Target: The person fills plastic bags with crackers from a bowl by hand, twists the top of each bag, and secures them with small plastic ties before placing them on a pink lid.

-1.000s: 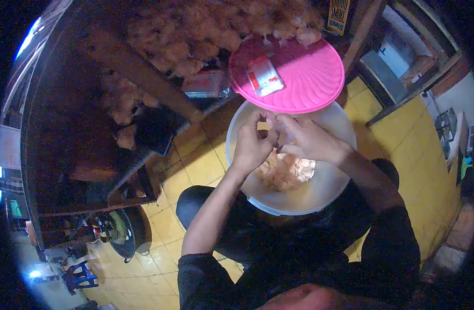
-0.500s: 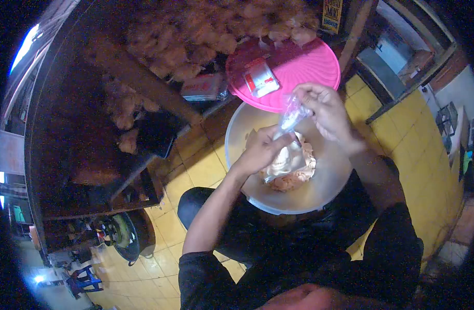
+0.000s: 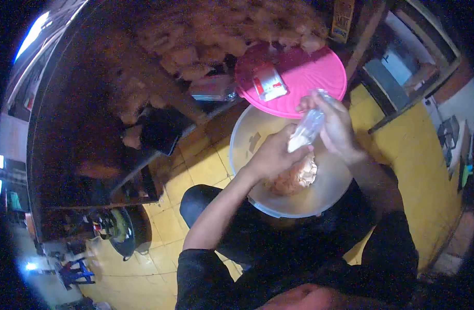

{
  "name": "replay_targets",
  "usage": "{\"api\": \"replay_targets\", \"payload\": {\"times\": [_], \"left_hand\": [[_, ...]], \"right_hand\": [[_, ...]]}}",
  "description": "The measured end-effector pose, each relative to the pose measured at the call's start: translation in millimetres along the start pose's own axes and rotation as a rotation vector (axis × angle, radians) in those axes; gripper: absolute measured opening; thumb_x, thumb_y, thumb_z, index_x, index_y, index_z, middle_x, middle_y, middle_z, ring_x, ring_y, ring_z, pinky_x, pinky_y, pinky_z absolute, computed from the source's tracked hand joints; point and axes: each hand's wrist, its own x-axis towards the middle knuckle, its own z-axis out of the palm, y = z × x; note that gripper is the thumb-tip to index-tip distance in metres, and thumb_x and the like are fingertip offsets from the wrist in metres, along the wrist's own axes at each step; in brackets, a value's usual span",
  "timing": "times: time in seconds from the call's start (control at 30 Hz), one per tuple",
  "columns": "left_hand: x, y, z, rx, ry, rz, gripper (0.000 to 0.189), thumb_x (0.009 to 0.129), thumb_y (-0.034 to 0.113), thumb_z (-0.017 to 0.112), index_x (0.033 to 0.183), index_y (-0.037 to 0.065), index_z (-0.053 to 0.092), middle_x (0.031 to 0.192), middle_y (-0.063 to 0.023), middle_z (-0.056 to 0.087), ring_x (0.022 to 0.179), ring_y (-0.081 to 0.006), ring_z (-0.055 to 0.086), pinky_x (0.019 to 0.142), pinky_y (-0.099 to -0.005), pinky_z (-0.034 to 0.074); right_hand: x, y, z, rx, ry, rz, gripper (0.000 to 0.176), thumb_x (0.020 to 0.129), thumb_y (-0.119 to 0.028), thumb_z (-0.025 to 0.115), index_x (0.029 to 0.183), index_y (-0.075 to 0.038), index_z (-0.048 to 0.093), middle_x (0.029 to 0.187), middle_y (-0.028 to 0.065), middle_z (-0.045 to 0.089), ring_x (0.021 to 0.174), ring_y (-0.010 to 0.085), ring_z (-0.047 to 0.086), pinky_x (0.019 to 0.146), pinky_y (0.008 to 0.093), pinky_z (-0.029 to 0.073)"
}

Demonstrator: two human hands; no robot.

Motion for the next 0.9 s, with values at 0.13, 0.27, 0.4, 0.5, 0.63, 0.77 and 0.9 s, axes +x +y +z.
{"api": "replay_targets", "payload": {"times": [0.13,0.27,0.4,0.5,0.63,0.77,0.9], "left_hand": [[-12.0,-1.8,3.1,0.821,0.457,0.091,0.048,0.096,0.044,0.050,0.110,0.000,0.061,0.093,-0.0205,0.066,0.085,-0.0378,0.063,0.081,-0.0444,0.048],[-17.7,12.8,10.6,-0.422,-0.031,-0.427,0.051,0.102,0.044,0.029,0.111,0.006,0.062,0.102,-0.0091,0.067,0.095,-0.0234,0.064,0.079,-0.0389,0.050],[-21.2,9.4,12.3,-1.327,-0.048,-0.405,0.040,0.102,0.039,0.036,0.118,0.010,0.058,0.109,-0.0039,0.064,0.092,-0.0141,0.063,0.070,-0.0275,0.053],[-23.7,-1.5,2.9,-1.126,0.009,-0.314,0.041,0.100,0.045,0.039,0.123,0.013,0.052,0.113,-0.0055,0.061,0.099,-0.0182,0.062,0.079,-0.0379,0.054],[-20.0,1.4,-0.6,-1.356,0.072,-0.109,0.033,0.098,0.042,0.048,0.112,0.013,0.055,0.101,-0.0030,0.061,0.090,-0.0160,0.062,0.075,-0.0342,0.052],[-14.6,11.0,-1.8,-1.328,0.193,-0.078,0.031,0.098,0.041,0.048,0.090,0.012,0.054,0.095,-0.0027,0.060,0.085,-0.0148,0.060,0.075,-0.0327,0.051],[-14.2,20.7,-19.8,-1.203,0.155,-0.105,0.035,0.098,0.038,0.050,0.074,0.013,0.047,0.073,0.0035,0.045,0.061,-0.0097,0.043,0.058,-0.0237,0.040]], "right_hand": [[0.0,-2.4,-2.8,-0.116,0.012,-0.168,0.027,0.101,-0.028,0.045,0.090,-0.007,0.058,0.086,0.0052,0.059,0.081,0.0136,0.059,0.078,0.0270,0.048],[-15.3,9.1,10.9,-0.958,-0.438,-0.926,0.017,0.088,-0.026,0.057,0.086,-0.009,0.062,0.106,0.0087,0.066,0.107,0.0260,0.057,0.094,0.0440,0.043],[-38.1,3.2,16.3,-1.446,-0.731,-1.159,0.020,0.078,-0.029,0.062,0.085,-0.010,0.063,0.124,0.0055,0.063,0.121,0.0285,0.050,0.103,0.0496,0.034],[-43.5,11.5,12.2,-1.417,-0.706,-1.269,0.027,0.074,-0.034,0.065,0.086,-0.010,0.067,0.131,0.0015,0.058,0.124,0.0267,0.048,0.109,0.0468,0.027],[-41.7,10.6,13.4,-1.308,-0.662,-1.254,0.027,0.071,-0.035,0.067,0.079,-0.008,0.063,0.128,0.0064,0.059,0.127,0.0275,0.043,0.106,0.0486,0.029],[-37.0,14.3,24.2,-1.131,-0.460,-0.977,0.030,0.085,-0.031,0.058,0.071,-0.005,0.053,0.126,0.0197,0.056,0.124,0.0358,0.044,0.104,0.0474,0.031],[-20.6,14.9,18.0,-0.945,-0.215,-0.619,0.045,0.102,-0.038,0.037,0.073,-0.006,0.048,0.096,0.0144,0.060,0.100,0.0270,0.056,0.092,0.0367,0.041]]}}
